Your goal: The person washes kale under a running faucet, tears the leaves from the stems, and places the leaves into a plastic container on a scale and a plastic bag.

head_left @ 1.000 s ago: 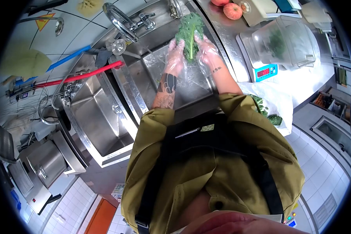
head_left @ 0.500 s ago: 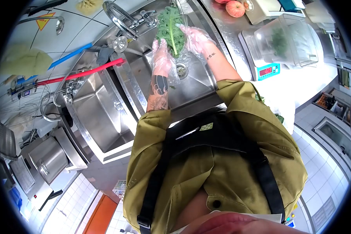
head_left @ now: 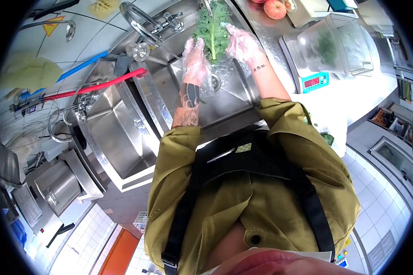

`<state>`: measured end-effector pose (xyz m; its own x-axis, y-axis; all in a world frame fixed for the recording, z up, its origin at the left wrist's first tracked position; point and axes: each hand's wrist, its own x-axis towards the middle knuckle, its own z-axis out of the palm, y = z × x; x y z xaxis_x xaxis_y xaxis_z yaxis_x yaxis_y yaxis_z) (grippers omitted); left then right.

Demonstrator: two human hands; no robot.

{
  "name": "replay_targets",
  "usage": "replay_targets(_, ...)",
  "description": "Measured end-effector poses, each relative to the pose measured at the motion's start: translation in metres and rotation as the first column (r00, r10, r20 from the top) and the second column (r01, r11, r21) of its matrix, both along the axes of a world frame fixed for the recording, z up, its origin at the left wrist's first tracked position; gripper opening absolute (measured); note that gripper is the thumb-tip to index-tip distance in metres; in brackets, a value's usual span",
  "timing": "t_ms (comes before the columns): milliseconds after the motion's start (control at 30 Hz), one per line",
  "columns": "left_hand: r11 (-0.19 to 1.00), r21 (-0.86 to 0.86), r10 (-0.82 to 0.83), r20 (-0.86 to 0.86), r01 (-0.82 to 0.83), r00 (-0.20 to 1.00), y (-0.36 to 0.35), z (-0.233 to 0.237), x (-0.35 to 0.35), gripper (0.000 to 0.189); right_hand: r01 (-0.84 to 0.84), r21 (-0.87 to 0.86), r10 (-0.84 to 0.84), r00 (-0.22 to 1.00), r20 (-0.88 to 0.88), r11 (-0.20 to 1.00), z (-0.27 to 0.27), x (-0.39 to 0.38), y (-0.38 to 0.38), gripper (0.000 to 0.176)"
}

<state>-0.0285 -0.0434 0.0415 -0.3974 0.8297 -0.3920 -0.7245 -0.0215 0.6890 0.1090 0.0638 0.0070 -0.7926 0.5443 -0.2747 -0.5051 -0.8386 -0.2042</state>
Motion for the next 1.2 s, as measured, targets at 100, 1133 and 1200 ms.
replay_targets(100,0.999,-0.013,-0.053,-0.06,0.052,0.997,0.001,0.0,-0.001,0.037,-0.085,0.057,0.093,0.983,-0.157,0.995,0.006,0.013,0.001,0.015)
replay_targets(1133,0.978,-0.207,-0.112,-0.423,0.025,0.899,0.025,-0.031,0.015,0.051,-0.06,0.487,-0.207,0.855,0.476,0.872,0.047,0.029,-0.074,0.036)
replay_targets(1200,0.993,-0.07,-0.097,-0.035,0.094,0.995,0.019,-0.012,0.019,0.046,-0.133,0.469,-0.125,0.869,0.479,0.873,0.061,0.029,-0.075,0.036)
